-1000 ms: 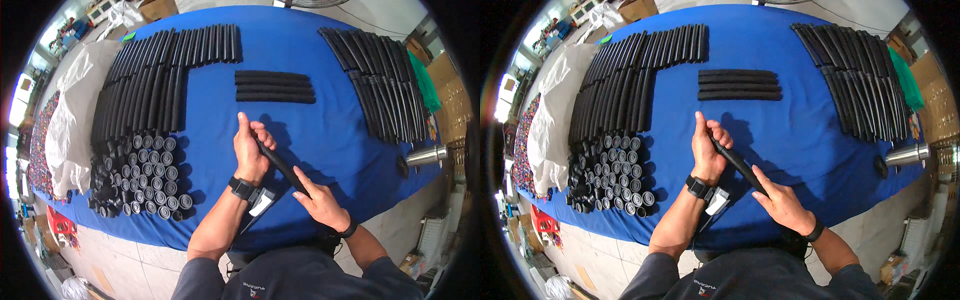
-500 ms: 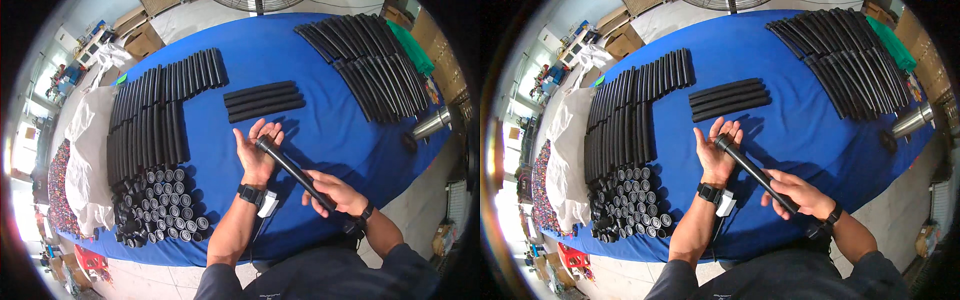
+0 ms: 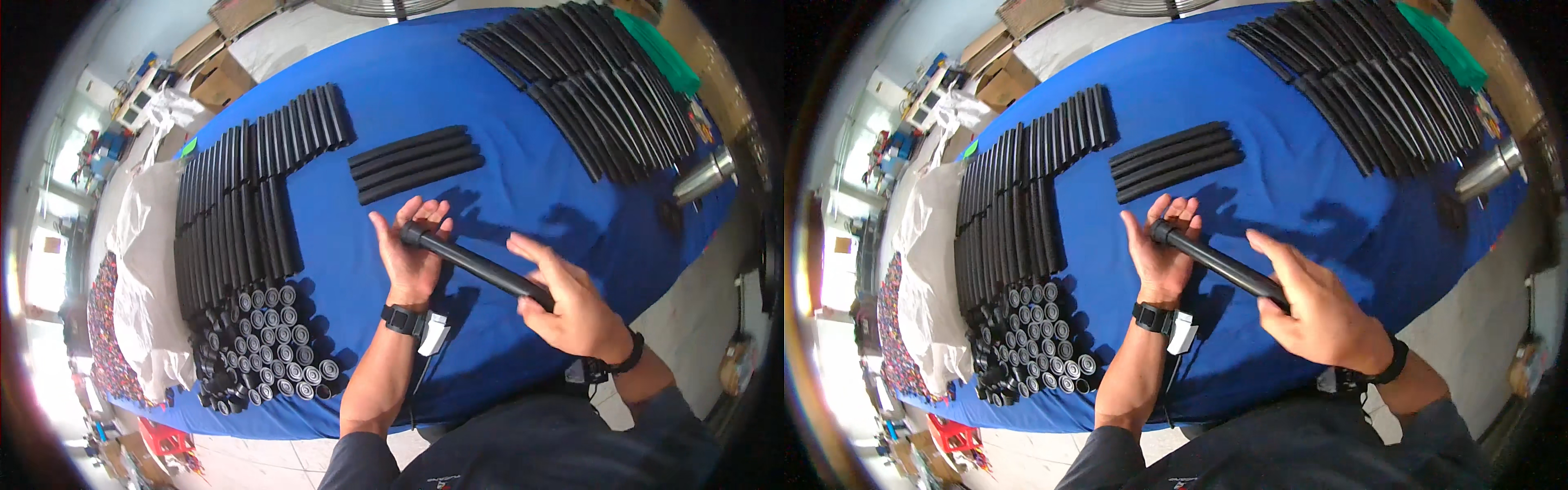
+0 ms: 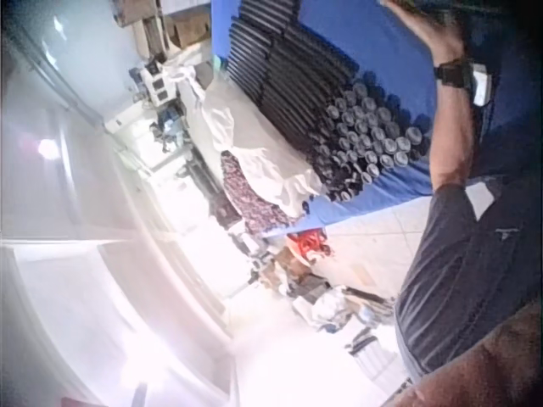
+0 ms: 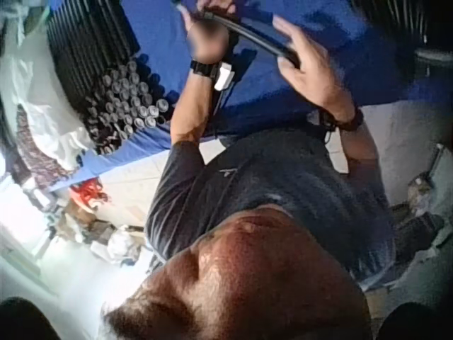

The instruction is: The person repeatedly picks up a black cylindrical pipe and a small black cap from a blue-covered table, inserts the cap into one end of the pipe, and places the assembled unit on a growing pile. The person handles the items one at a time throughout the clip.

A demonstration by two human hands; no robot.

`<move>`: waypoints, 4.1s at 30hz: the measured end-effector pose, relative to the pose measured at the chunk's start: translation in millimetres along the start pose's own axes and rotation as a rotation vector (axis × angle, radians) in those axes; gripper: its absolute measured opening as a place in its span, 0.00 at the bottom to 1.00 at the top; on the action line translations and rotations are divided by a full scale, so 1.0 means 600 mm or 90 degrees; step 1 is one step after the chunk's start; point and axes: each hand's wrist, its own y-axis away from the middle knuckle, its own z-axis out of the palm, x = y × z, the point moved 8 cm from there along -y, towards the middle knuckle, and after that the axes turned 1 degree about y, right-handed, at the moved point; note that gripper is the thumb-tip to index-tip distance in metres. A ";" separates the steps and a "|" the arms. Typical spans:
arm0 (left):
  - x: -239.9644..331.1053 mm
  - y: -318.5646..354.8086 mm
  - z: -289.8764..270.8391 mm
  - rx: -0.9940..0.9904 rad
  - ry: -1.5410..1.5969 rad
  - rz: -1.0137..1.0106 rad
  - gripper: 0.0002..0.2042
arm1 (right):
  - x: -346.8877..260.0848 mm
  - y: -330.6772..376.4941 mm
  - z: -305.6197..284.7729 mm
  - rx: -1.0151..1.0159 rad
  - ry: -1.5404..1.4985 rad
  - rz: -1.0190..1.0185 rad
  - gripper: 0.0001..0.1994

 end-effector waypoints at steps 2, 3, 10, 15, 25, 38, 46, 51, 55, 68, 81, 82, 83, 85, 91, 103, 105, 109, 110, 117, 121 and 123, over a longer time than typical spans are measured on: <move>0.000 0.008 0.017 0.001 0.011 -0.002 0.44 | -0.073 -0.017 -0.013 0.108 0.240 -0.147 0.36; 0.000 0.010 0.025 0.000 0.020 -0.002 0.46 | -0.096 -0.026 -0.011 0.112 0.271 -0.135 0.34; 0.007 0.014 0.043 -0.050 -0.116 0.031 0.49 | -0.174 -0.041 0.012 0.214 0.251 -0.317 0.62; -0.003 0.008 0.036 -0.127 0.099 -0.027 0.50 | -0.188 -0.041 0.018 0.249 0.213 -0.361 0.68; 0.008 0.011 0.024 -0.045 0.075 0.000 0.43 | -0.144 -0.038 0.001 0.204 0.296 -0.232 0.50; 0.004 0.011 0.018 -0.021 -0.015 0.080 0.13 | 0.204 0.093 0.162 -0.125 -0.731 0.473 0.20; 0.020 0.026 0.022 0.107 -0.166 0.135 0.23 | 0.121 0.045 0.127 -0.027 0.345 -0.021 0.30; 0.020 0.025 0.022 0.101 -0.162 0.131 0.24 | 0.124 0.047 0.136 -0.031 0.398 0.004 0.30; 0.021 0.024 0.018 0.112 -0.167 0.134 0.23 | 0.127 0.047 0.138 -0.039 0.389 0.010 0.30; 0.018 0.015 0.007 0.058 -0.119 0.118 0.16 | 0.146 0.035 0.090 -0.068 0.153 0.029 0.21; 0.012 0.021 0.016 0.040 -0.122 0.111 0.13 | 0.134 0.028 0.077 -0.094 0.027 0.059 0.20; 0.012 0.021 0.019 0.028 -0.116 0.107 0.13 | 0.168 0.057 0.108 -0.270 -0.374 0.389 0.20; 0.013 0.021 0.022 0.016 -0.110 0.103 0.13 | 0.148 0.063 0.118 -0.267 -0.679 0.460 0.18; 0.013 0.017 0.021 0.005 -0.107 0.099 0.13 | 0.155 0.065 0.123 -0.290 -0.629 0.443 0.21; 0.011 0.016 0.018 0.020 -0.137 0.104 0.12 | 0.146 0.039 0.087 -0.204 -0.067 0.237 0.25; -0.009 0.020 0.043 -0.034 -0.550 0.025 0.08 | 0.122 0.051 0.045 -0.102 0.162 -0.045 0.22; -0.006 0.025 0.041 -0.014 -0.558 0.011 0.08 | 0.122 0.060 0.041 -0.017 0.444 -0.074 0.23; -0.014 0.033 0.064 -0.092 -0.461 -0.010 0.09 | 0.156 0.074 0.064 -0.309 -0.267 0.376 0.25; -0.013 0.034 0.066 -0.109 -0.439 -0.016 0.09 | 0.159 0.086 0.076 -0.340 -0.457 0.420 0.25; -0.006 0.025 0.058 -0.050 -0.501 0.035 0.09 | 0.138 0.049 0.027 -0.103 0.178 0.082 0.22; 0.000 0.024 0.056 -0.068 -0.497 0.043 0.11 | 0.180 0.074 0.059 -0.310 -0.374 0.416 0.22; 0.003 0.022 0.048 -0.051 -0.560 0.037 0.13 | 0.167 0.073 0.062 -0.305 -0.300 0.419 0.23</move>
